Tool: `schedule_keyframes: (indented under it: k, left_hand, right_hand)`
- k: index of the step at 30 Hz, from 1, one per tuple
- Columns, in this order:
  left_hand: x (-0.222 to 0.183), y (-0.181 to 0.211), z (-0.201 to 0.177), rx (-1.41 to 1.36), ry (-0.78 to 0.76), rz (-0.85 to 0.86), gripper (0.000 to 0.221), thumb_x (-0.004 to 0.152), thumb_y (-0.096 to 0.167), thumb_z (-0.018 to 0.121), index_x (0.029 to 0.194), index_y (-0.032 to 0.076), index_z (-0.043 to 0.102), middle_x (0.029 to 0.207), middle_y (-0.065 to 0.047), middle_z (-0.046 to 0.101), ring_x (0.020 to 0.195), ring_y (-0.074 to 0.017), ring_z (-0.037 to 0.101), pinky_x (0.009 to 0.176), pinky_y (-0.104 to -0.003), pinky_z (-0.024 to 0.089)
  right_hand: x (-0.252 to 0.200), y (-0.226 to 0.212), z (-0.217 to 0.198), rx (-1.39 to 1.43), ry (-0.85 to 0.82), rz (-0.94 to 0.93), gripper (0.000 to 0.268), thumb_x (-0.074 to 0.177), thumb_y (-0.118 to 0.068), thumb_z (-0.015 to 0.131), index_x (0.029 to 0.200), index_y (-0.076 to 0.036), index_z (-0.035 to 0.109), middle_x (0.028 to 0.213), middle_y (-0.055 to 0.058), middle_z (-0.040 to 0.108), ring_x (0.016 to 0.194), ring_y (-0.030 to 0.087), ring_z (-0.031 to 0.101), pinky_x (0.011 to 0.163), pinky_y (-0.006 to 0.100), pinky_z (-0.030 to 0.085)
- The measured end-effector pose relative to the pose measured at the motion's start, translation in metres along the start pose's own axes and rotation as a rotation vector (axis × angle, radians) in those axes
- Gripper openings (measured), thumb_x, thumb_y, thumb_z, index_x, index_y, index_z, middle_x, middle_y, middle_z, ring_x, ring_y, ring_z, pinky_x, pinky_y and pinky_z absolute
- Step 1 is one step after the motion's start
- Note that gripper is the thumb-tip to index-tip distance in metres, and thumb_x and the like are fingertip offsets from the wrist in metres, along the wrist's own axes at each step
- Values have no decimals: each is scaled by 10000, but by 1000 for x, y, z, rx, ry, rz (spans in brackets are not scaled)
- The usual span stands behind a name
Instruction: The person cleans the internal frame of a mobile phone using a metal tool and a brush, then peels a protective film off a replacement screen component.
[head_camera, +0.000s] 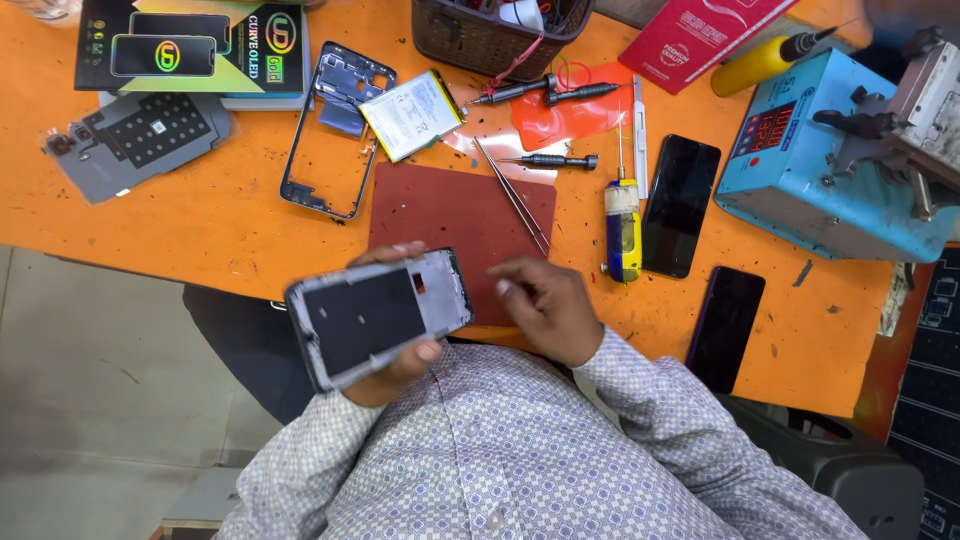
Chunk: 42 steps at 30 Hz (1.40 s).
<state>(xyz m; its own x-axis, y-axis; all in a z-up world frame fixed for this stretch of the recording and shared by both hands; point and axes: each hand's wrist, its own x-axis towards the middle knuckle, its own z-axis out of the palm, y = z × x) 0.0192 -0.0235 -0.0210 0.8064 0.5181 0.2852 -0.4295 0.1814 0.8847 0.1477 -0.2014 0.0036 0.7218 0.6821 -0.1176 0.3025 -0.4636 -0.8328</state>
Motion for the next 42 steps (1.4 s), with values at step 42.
schedule_keyframes:
  k: [42]
  left_hand:
    - [22,-26,-29,407,-113,-259,891,790,396,873,1460,67,386,1434,-138,483,1383,-279,511,1162,-469,446]
  right_hand:
    - [134,-10,-189,-660,728,-767,135,1202,24,486,1259,91,588,1134,226,718,1009,272,744,898,325,601]
